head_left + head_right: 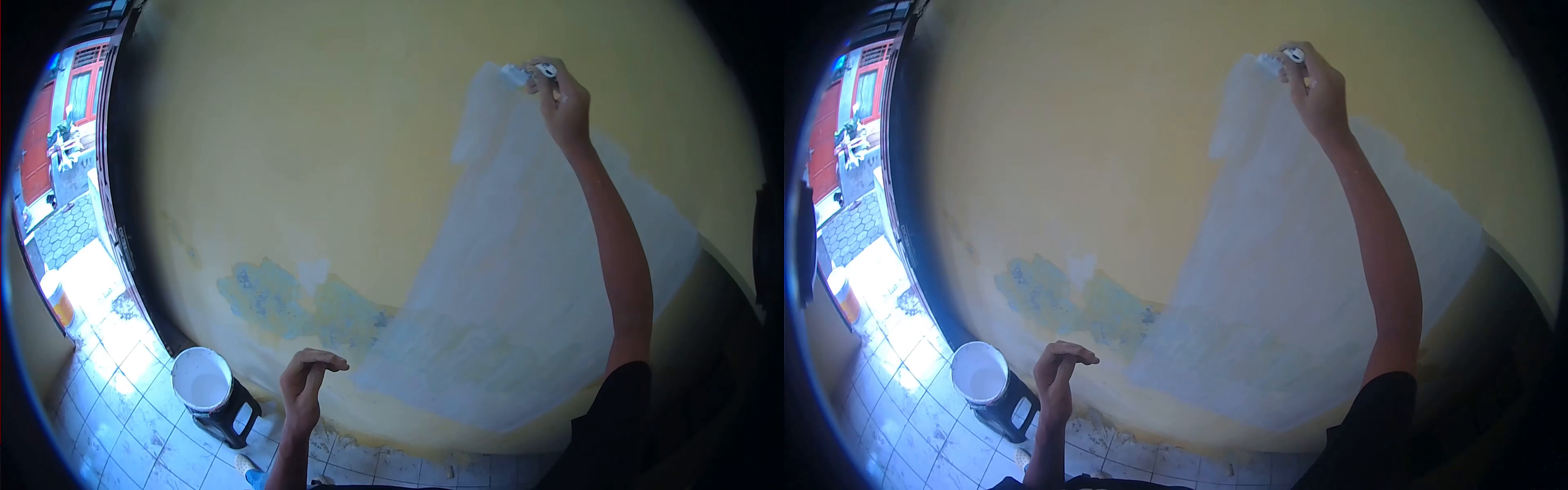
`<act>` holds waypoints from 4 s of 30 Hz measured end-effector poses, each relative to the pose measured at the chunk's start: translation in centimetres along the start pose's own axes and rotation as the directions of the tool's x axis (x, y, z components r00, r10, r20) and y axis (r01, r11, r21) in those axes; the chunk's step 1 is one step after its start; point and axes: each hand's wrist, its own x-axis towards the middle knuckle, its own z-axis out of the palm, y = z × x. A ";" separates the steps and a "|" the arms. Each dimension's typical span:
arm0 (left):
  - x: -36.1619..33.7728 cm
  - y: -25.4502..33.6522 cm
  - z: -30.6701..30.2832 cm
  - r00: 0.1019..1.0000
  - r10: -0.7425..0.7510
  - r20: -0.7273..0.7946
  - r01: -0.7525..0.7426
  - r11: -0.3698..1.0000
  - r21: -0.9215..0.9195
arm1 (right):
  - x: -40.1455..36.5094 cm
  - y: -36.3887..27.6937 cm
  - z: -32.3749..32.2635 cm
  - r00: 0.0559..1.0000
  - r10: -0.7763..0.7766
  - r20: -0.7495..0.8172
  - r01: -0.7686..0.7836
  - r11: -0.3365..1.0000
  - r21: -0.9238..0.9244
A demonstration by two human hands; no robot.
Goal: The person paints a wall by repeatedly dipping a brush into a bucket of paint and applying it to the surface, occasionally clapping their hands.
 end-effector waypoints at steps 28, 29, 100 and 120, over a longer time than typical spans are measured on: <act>-2.4 -1.8 -0.9 0.985 -0.169 -0.023 0.169 0.986 0.001 | -30.3 -6.5 12.8 0.647 -0.526 0.553 0.565 0.817 0.116; -2.4 -1.7 -1.0 0.987 -0.158 -0.027 0.157 0.987 -0.013 | -31.4 -9.2 13.2 0.618 -0.474 0.627 0.471 0.862 0.187; 10.4 3.1 -27.1 0.933 -0.311 0.181 0.341 0.925 -0.169 | -37.4 -33.7 31.6 0.516 0.608 0.603 -0.753 0.657 -0.018; -12.4 -3.9 -46.5 0.536 -0.581 -0.612 0.599 0.773 -0.210 | -53.8 -63.7 70.1 0.302 0.140 0.943 -0.845 0.497 0.197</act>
